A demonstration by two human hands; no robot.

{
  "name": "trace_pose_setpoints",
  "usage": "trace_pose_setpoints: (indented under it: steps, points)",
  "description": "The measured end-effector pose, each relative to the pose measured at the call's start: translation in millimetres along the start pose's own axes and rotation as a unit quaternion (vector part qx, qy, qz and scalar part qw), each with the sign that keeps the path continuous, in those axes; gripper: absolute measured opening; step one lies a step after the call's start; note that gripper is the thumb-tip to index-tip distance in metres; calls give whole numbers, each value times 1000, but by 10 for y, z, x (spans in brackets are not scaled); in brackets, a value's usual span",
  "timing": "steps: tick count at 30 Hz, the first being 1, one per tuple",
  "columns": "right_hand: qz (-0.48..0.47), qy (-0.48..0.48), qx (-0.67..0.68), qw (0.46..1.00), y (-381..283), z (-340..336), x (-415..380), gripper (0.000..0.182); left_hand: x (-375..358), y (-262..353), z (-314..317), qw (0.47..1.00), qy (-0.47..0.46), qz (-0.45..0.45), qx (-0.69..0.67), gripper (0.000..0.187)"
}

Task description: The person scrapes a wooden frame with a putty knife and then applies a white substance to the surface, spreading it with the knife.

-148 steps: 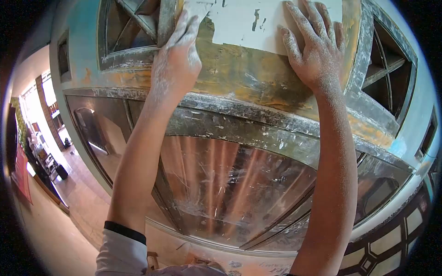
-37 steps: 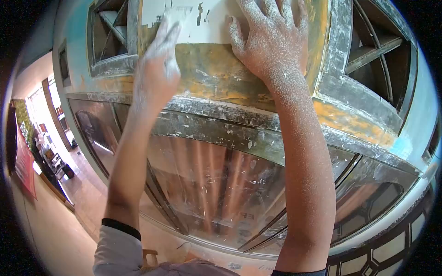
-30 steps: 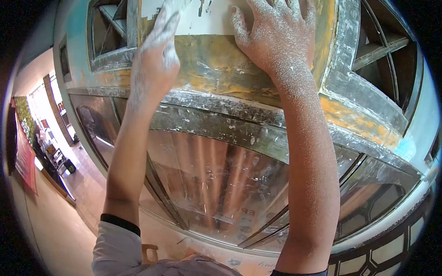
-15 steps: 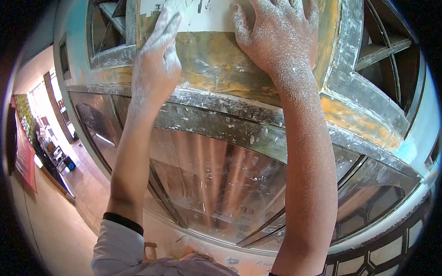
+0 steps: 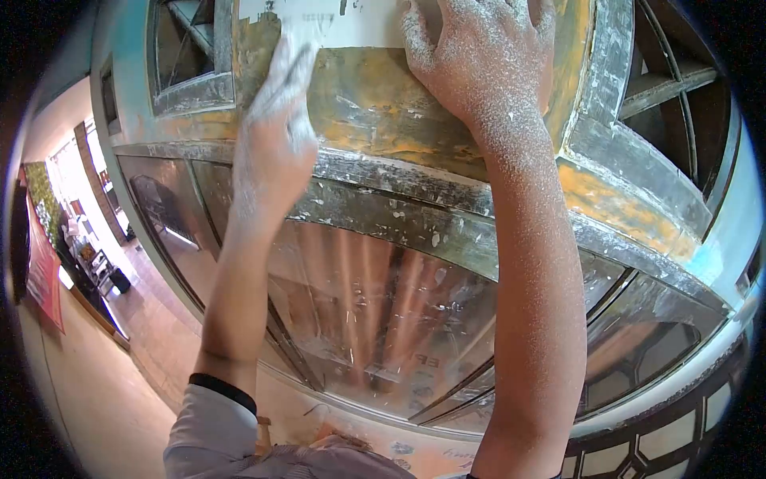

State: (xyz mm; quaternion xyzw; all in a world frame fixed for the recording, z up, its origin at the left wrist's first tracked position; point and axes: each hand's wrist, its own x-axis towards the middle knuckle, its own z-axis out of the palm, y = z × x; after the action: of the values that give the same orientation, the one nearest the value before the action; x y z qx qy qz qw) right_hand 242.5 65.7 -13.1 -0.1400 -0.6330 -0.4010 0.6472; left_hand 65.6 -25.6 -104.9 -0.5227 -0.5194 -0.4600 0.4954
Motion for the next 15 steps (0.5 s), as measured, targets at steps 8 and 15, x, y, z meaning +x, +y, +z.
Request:
trace_pose_setpoints:
  steps: [8, 15]
  points:
    - [9, -55, -32, 998, 71, -8, -1, 44, 595, 103, -213, 982, -135, -131, 18, 64]
    - [-12, 11, 14, 1000, 95, 62, -26, 43, -31, 4, 48, 1000, 5, 3, -10, 57]
